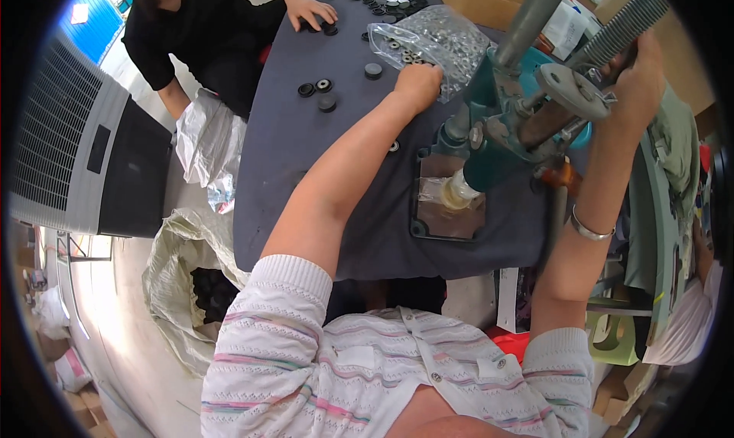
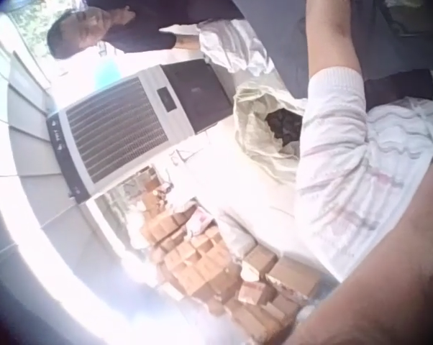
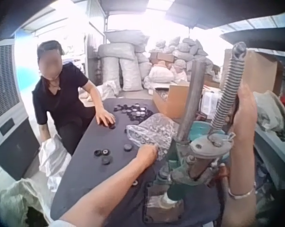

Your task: The person assembles black circular plastic or rubber components by hand using a manual lever press.

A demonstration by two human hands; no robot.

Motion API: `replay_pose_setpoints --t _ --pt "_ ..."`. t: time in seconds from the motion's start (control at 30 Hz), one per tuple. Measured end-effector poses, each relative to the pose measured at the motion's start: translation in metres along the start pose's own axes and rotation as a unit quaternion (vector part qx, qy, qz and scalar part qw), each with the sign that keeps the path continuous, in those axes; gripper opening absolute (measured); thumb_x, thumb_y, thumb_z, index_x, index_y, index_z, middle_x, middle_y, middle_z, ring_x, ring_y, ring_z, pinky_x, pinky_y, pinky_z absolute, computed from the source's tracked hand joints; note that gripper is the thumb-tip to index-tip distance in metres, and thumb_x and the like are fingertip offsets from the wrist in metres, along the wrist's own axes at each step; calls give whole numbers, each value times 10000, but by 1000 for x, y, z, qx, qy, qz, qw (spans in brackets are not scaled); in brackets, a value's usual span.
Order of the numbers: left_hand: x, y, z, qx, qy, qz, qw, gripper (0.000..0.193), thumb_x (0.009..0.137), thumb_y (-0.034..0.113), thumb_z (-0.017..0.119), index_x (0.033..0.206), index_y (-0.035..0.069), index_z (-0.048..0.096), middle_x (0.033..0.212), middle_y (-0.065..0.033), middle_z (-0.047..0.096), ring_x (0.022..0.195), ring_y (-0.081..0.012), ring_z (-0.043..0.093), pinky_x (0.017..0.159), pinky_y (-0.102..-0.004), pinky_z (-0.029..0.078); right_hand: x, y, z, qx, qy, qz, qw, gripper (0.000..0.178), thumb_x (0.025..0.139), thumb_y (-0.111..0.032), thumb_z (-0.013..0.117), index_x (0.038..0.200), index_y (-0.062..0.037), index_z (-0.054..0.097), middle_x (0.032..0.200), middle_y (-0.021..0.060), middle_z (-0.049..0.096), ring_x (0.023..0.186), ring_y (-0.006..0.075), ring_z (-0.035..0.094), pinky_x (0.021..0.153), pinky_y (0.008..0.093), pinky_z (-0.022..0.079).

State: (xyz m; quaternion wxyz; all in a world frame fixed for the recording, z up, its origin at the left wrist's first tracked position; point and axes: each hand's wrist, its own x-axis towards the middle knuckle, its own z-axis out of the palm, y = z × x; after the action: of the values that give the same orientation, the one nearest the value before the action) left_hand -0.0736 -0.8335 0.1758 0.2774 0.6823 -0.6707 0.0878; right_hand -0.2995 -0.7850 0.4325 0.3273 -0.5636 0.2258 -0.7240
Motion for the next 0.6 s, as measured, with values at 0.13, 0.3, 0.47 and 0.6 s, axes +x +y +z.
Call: replay_pose_setpoints --t 0.13,0.3,0.47,0.6 --pt "0 3 -10 15 -58 30 998 180 796 198 651 872 36 632 940 -177 680 877 -354 666 748 -466 532 2 6 -5 49 -63 -18 997 287 994 -257 524 1032 27 546 777 62 548 603 81 424 528 236 350" --pt "-8 -2 -10 23 -31 38 999 200 787 214 664 892 45 648 957 -160 675 885 -350 668 756 -457 537 -1 1 -2 49 -66 -12 997 291 995 -261 522 1047 24 553 773 55 533 603 78 417 530 233 350" --pt "-6 2 -11 7 -37 -14 999 203 780 211 666 892 41 659 951 -157 675 872 -353 671 754 -459 538 0 2 -3 37 -65 -7 997 307 996 -272 523 1061 25 558 765 52 518 600 77 411 530 231 348" --pt "-8 5 -13 10 -51 -13 999 181 777 179 648 884 38 686 933 -182 691 882 -359 678 769 -459 541 -2 1 -1 58 -60 0 997 314 997 -279 527 1067 26 561 764 50 520 601 78 412 527 234 347"
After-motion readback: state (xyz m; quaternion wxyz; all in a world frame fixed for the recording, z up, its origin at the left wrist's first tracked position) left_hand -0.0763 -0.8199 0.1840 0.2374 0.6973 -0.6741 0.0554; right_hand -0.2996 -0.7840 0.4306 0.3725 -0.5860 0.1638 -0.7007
